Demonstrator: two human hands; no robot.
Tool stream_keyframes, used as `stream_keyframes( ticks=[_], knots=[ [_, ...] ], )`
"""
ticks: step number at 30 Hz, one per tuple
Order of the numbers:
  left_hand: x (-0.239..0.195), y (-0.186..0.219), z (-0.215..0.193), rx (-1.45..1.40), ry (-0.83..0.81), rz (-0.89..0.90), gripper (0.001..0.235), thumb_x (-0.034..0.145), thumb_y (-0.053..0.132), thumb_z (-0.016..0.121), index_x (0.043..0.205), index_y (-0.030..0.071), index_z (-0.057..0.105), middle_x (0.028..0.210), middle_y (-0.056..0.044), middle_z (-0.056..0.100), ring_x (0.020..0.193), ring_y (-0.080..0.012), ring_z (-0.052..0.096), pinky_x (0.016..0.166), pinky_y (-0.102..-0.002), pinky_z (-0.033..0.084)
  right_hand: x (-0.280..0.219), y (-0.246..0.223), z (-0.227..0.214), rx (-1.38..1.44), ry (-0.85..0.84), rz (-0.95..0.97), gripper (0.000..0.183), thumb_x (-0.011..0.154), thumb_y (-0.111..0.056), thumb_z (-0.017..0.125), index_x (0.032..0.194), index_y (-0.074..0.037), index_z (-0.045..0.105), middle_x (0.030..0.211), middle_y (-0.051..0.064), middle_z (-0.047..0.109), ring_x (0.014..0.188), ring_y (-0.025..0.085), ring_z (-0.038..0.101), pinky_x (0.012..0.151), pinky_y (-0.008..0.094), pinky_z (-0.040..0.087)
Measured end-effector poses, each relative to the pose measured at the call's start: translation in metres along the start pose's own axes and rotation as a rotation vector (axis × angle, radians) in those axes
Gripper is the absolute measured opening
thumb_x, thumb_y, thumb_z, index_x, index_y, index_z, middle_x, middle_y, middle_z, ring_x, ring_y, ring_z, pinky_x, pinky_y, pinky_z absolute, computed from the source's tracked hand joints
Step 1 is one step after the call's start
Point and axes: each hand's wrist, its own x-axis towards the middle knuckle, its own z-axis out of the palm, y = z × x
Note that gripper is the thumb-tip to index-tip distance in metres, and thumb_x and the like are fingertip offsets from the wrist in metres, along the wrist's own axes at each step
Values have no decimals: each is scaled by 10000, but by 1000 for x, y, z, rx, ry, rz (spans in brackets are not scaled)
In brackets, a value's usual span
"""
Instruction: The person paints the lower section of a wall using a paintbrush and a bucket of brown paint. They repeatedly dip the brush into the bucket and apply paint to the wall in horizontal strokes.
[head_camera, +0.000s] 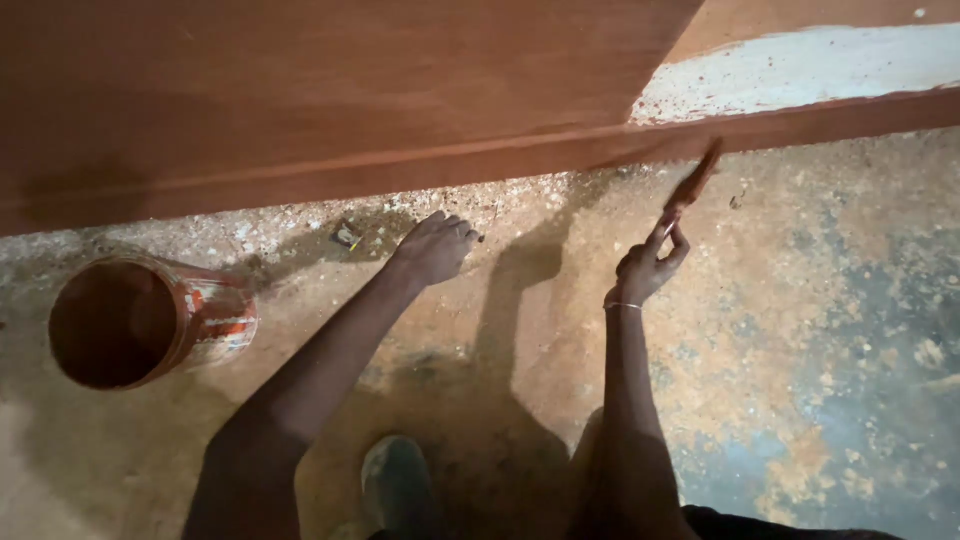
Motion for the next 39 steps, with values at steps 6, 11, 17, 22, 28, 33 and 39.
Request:
stream_keyframes(
  ticks=[6,11,17,22,28,33,39],
  knots=[
    [2,6,9,18,-94,-4,307,894,222,585,1141,73,691,1207,-109,661,1194,-273,592,1053,-489,407,-43,8,11,-386,-827,-85,302,1080,-166,610,1373,-118,556,877,-54,565,621,17,451,508,212,351],
    [12,15,15,64,-126,31,286,887,153,584,1132,86,715,1202,-124,686,1187,-259,623,1063,-460,433,-31,-22,7,-348,-938,166,360,985,-66,593,1334,-143,643,925,-117,667,542,3,383,458,192,283],
    [13,19,21,31,-81,53,316,819,131,592,1108,81,712,1157,-117,689,1146,-264,627,1025,-462,433,-15,-30,11,-97,-424,-17,278,1039,-174,623,1315,-143,626,794,-31,655,490,9,349,417,196,237],
    [5,19,26,40,-144,5,253,896,141,562,1104,110,703,1159,-91,704,1162,-241,643,1029,-458,452,-35,4,13,98,-13,79,208,1069,-247,613,1228,-126,557,936,-55,691,434,35,366,379,201,248],
    [-4,17,18,21,-84,44,313,812,142,602,1108,86,688,1165,-102,686,1135,-256,631,984,-460,448,-35,25,23,-401,-643,-307,350,1037,-62,579,1374,-141,532,835,-31,613,601,12,454,503,206,407],
    [3,15,9,15,-69,20,260,877,152,592,1094,64,707,1170,-133,689,1166,-261,627,1000,-466,444,-46,18,11,-467,-1058,269,243,1059,-126,640,1299,-156,652,675,-81,467,555,10,382,481,198,286],
    [2,17,5,29,-129,12,266,874,123,575,1095,76,716,1161,-118,702,1174,-250,637,1024,-457,452,13,8,-20,6,-82,56,212,1070,-121,570,1274,-129,511,1146,-100,761,464,46,362,381,227,255]
  ],
)
